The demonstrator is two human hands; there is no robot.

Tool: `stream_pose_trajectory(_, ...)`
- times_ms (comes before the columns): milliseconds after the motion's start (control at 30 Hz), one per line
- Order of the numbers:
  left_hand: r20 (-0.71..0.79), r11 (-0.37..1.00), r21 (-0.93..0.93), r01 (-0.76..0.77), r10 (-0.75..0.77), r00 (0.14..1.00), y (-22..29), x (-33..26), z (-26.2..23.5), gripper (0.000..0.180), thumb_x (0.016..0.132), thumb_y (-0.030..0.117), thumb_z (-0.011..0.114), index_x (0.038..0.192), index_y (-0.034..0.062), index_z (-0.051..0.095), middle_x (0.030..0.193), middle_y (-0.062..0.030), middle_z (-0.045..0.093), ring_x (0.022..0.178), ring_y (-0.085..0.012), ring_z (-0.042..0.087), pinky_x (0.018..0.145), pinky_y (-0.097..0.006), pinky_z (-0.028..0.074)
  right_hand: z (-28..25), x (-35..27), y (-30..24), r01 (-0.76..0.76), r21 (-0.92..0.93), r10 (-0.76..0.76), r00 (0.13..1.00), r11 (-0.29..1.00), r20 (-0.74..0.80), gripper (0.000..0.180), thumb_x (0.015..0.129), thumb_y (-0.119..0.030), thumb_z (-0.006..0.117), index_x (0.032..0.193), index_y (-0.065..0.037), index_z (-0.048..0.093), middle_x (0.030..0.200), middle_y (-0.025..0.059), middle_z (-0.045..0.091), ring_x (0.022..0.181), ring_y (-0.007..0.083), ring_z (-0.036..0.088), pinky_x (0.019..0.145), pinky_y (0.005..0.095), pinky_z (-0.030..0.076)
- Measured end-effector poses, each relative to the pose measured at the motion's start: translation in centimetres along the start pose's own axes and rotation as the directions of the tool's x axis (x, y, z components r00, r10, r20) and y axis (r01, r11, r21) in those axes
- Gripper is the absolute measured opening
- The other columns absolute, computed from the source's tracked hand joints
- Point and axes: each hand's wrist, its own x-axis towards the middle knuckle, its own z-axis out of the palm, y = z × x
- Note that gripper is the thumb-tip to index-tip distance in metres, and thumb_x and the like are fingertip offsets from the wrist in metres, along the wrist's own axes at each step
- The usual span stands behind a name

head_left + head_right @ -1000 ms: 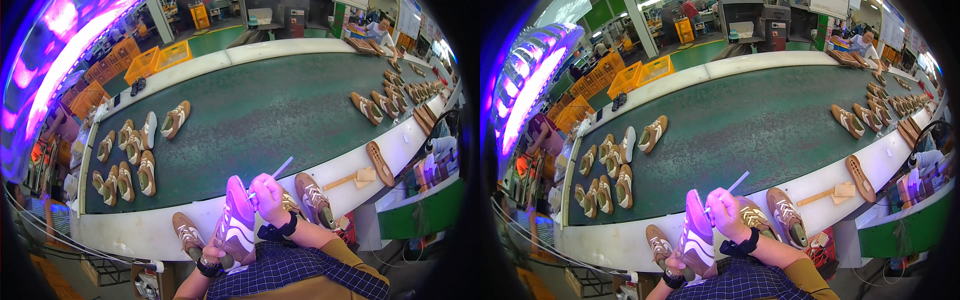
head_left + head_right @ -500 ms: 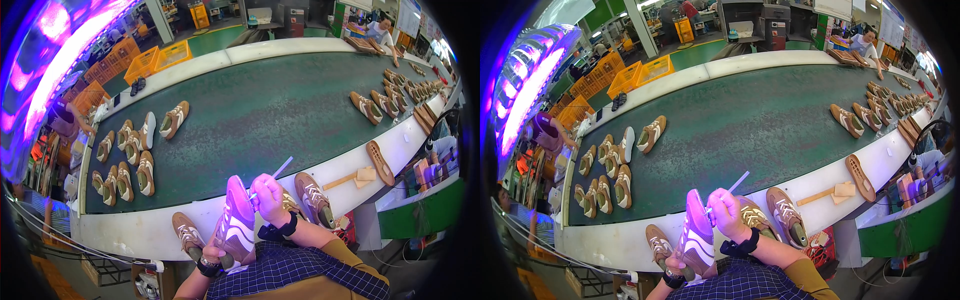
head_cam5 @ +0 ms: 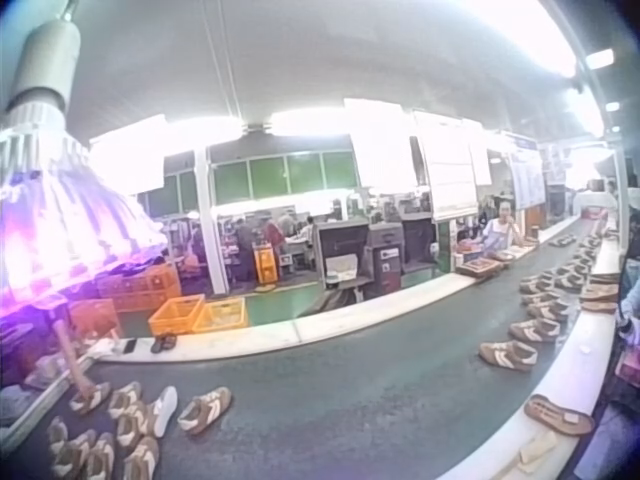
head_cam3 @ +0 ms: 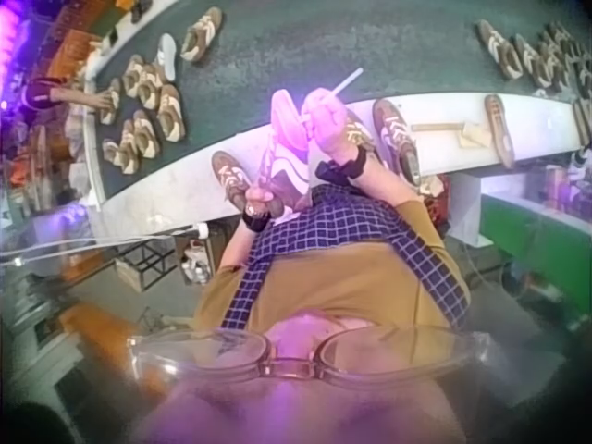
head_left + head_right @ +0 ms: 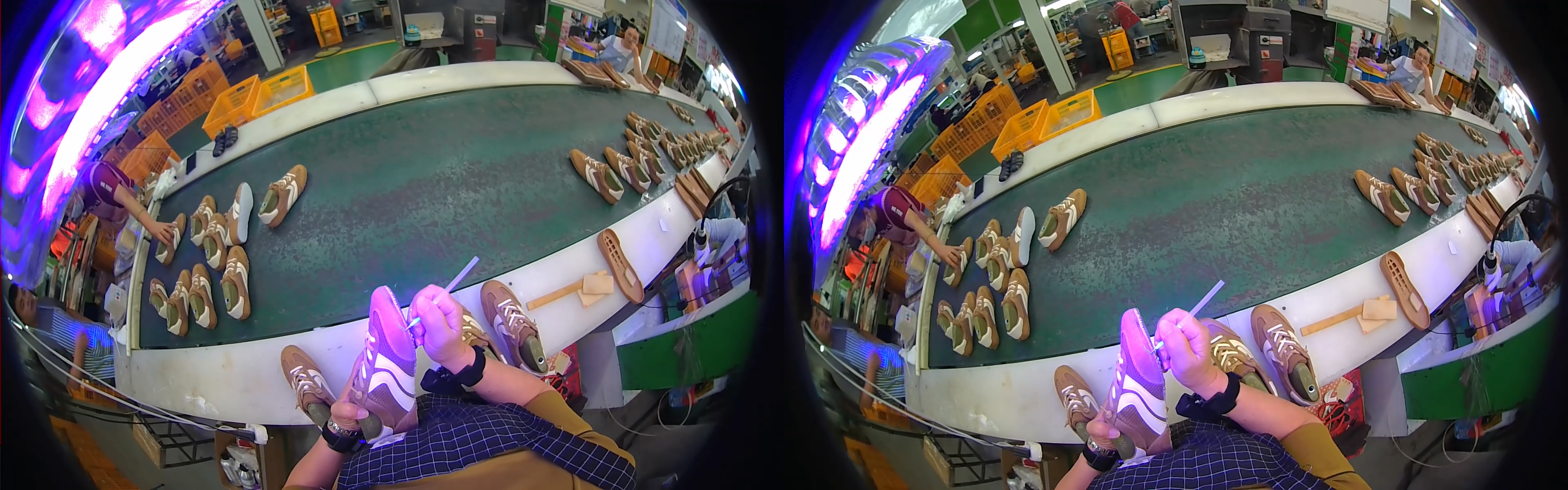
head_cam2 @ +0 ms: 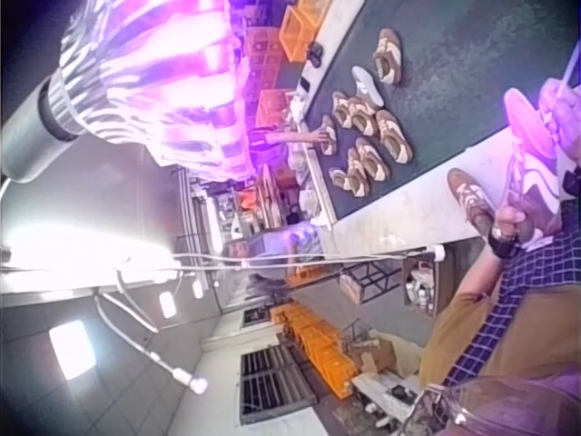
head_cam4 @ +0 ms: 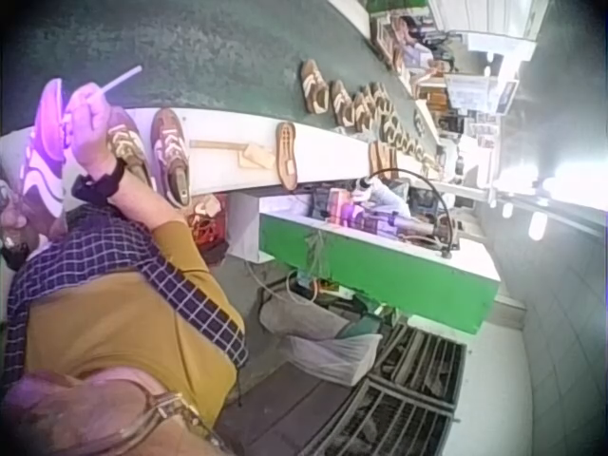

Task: Inspecting and marking shoes on a factory production line.

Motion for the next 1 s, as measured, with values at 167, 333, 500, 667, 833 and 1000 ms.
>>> stream_pose_trajectory(167, -0.022, 1.0, -0.003, 0.019, -0.02, 1.0, -0.1, -0.3, -0.3, 0.105, 0.048, 0.008, 0.061, 0.142, 0.0065, 0.013, 0.133, -0.0178, 0.036, 0.122, -0.0337, 0.039, 0.104, -0.043, 0.03, 0.0, -0.1, -0.2, -0.006, 0.019, 0.007, 1.0, 1.0, -0.013, 0.019, 0.093, -0.017, 0.044, 0.079, -0.005, 0.049, 0.057, -0.0016, 0.046, 0.043, 0.0032, 0.042, 0.04, 0.0181, 0.034)
stream_pose_trajectory(333, -0.024, 1.0, -0.012, 0.009, -0.009, 1.0, -0.1, -0.2, 0.0, 0.106, 0.048, 0.008, 0.061, 0.142, 0.0066, 0.013, 0.134, -0.0181, 0.035, 0.123, -0.0335, 0.038, 0.104, -0.043, 0.029, 0.2, -0.2, -0.3, -0.011, 0.011, 0.012, 1.0, 1.0, -0.028, 0.019, 0.093, -0.017, 0.045, 0.079, -0.005, 0.049, 0.058, -0.0016, 0.047, 0.043, 0.003, 0.042, 0.04, 0.018, 0.034)
stream_pose_trajectory(500, -0.015, 1.0, 0.018, 0.002, -0.002, 1.0, -0.1, 0.1, 0.0, 0.106, 0.048, 0.01, 0.063, 0.141, 0.0067, 0.013, 0.133, -0.018, 0.036, 0.122, -0.0331, 0.039, 0.104, -0.042, 0.03, -0.1, -0.4, -0.3, -0.022, -0.006, 0.022, 0.999, 1.0, -0.026, 0.019, 0.093, -0.018, 0.045, 0.079, -0.005, 0.049, 0.057, -0.0017, 0.047, 0.043, 0.0028, 0.042, 0.04, 0.0179, 0.034)
stream_pose_trajectory(667, -0.031, 0.999, 0.034, 0.019, -0.018, 0.999, 0.0, 0.2, 0.3, 0.107, 0.047, 0.011, 0.063, 0.141, 0.0064, 0.014, 0.133, -0.0178, 0.036, 0.122, -0.0328, 0.039, 0.103, -0.042, 0.03, -0.2, -0.4, -0.4, -0.018, -0.025, 0.017, 0.999, 1.0, -0.041, 0.02, 0.093, -0.018, 0.045, 0.079, -0.005, 0.049, 0.056, -0.0017, 0.047, 0.043, 0.0027, 0.042, 0.041, 0.0178, 0.034)
stream_pose_trajectory(833, -0.02, 1.0, 0.014, 0.013, -0.013, 1.0, -0.1, 0.4, 0.0, 0.107, 0.045, 0.009, 0.06, 0.142, 0.0062, 0.014, 0.133, -0.0184, 0.036, 0.122, -0.0336, 0.039, 0.104, -0.043, 0.031, -0.1, -0.4, -0.4, -0.005, -0.01, 0.005, 0.999, 1.0, -0.048, 0.02, 0.094, -0.017, 0.044, 0.079, -0.005, 0.049, 0.056, -0.0017, 0.046, 0.043, 0.0028, 0.042, 0.04, 0.018, 0.034)
stream_pose_trajectory(1000, -0.016, 1.0, -0.012, -0.014, 0.014, 1.0, -0.1, 0.5, 0.7, 0.107, 0.044, 0.009, 0.059, 0.141, 0.006, 0.014, 0.132, -0.0189, 0.037, 0.122, -0.0342, 0.039, 0.104, -0.043, 0.031, -0.3, -0.6, -0.2, -0.012, -0.016, 0.011, 0.999, 1.0, -0.05, 0.02, 0.093, -0.016, 0.044, 0.078, -0.005, 0.049, 0.057, -0.0016, 0.046, 0.043, 0.0028, 0.042, 0.04, 0.0182, 0.034)
